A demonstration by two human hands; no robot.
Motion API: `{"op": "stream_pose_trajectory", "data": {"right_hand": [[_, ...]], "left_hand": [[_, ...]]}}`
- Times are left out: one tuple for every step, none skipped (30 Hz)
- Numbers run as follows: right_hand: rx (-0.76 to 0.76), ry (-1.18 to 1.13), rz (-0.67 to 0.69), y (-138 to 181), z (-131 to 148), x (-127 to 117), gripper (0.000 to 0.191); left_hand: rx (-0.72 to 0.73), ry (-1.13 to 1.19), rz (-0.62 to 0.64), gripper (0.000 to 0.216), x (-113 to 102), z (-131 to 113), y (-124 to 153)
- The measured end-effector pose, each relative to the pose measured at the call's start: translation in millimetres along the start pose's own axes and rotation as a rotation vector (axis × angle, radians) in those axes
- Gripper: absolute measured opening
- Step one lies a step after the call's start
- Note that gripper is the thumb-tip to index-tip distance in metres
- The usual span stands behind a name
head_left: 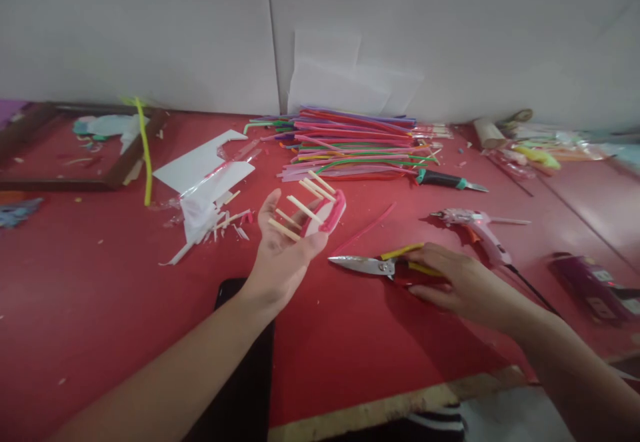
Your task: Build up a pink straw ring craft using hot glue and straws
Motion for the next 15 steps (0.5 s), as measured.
{"op": "stream_pose_trajectory", "data": {"right_hand": [[-0.037,-0.007,0.028,-3,2,-4,0.034],[-0.076,-0.004,0.054,-6,4,-9,0.034],[-0.119,-0.003,0.070,-10,5,-13,0.034],[-0.160,-0.009,0.071,-15,7,-17,0.033],[-0.194,-0.014,0.052,-20,8,-22,0.031],[-0.215,-0.011,0.012,-27,8,-25,0.028],[-0.225,0.004,-0.037,-34,8,-27,0.024],[-0.230,0.035,-0.082,-42,7,-28,0.021],[-0.234,0.079,-0.107,-52,6,-27,0.020],[-0.242,0.119,-0.101,-62,6,-23,0.020],[-0.250,0.147,-0.070,-73,5,-18,0.019],[-0.246,0.166,-0.043,-84,4,-12,0.019],[-0.242,0.176,-0.026,-94,2,-8,0.019],[-0.235,0.185,-0.019,-105,0,-4,0.019],[-0.222,0.194,-0.027,-114,-2,-1,0.018]], "left_hand": [[-0.016,-0.001,0.011,0.080,0,0,0],[-0.034,-0.003,0.020,0.085,0,1,1],[-0.051,-0.006,0.028,0.089,0,1,1],[-0.068,-0.009,0.038,0.093,0,1,2],[-0.088,-0.011,0.050,0.095,0,1,3],[-0.110,-0.010,0.063,0.097,1,1,3],[-0.137,-0.009,0.077,0.098,1,1,4],[-0.162,-0.004,0.092,0.099,2,1,5],[-0.187,0.005,0.105,0.099,3,1,5],[-0.210,0.019,0.112,0.099,4,1,6],[-0.227,0.039,0.113,0.098,5,1,6],[-0.242,0.060,0.108,0.097,5,0,5],[-0.255,0.077,0.102,0.096,6,0,5],[-0.264,0.089,0.095,0.092,6,-1,4],[-0.273,0.094,0.091,0.088,6,-1,4]]}}
Point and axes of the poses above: each hand's wrist, its own y-axis away from the middle knuckle, its own x-axis out of the palm, z = x × y, the point moved 4 cm from there along -y, towards the middle knuckle, and after that the axes turned 11 degrees about -x, right-handed, at the moved point
